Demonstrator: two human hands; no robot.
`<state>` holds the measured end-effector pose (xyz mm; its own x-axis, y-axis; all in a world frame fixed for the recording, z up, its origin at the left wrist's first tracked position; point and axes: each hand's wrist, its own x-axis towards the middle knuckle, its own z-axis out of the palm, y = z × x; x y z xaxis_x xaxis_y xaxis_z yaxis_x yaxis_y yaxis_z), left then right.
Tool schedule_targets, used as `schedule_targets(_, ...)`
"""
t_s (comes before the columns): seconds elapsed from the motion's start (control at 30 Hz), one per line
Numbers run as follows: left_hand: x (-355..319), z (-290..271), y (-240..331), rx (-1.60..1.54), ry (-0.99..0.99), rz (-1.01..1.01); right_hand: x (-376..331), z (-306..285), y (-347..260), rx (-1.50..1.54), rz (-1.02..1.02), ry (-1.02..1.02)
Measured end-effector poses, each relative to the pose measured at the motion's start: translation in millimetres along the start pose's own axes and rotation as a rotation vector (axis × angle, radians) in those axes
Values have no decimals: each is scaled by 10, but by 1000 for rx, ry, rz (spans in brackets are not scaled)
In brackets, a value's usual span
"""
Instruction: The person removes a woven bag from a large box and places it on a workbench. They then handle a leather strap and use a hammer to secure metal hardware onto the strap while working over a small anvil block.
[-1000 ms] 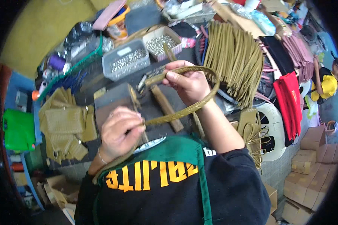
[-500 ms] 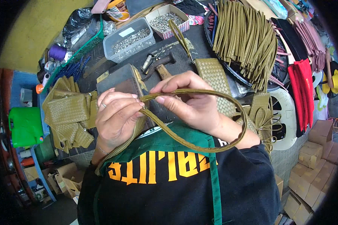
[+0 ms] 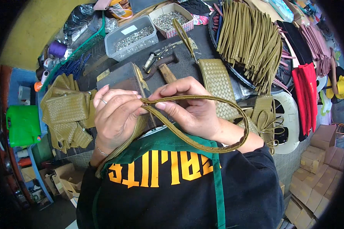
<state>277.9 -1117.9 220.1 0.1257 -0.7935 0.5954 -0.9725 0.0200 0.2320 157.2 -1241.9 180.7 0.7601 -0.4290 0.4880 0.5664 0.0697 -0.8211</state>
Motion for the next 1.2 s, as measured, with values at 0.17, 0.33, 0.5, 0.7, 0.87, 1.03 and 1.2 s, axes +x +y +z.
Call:
schedule_targets(0.17, -35, 11, -15, -8, -11, -11, -6, 2, 2, -11, -6, -3)
schedule_targets(0.33, 6, -27, 52, -23, -93, -97, 4, -50, -1, -62, -47, -125)
schedule_targets(0.5, -5, 12, 10, 24, -89, 5, 6, -35, -52, -103, -22, -118)
schedule_targets(0.7, 7, 39, 1, -25, -63, 48, -34, 5, 109, -178, -88, -11)
schedule_targets(0.87, 9, -24, 20, 9, -199, -59, 14, -3, 245, -574, -294, -60)
schedule_targets(1.03, -20, -25, 8, -62, -132, -96, 9, 99, 277, -530, -319, -70)
schedule_targets(1.2, -49, 28, -26, -306, 79, -82, 131, -12, 74, 35, 147, -145)
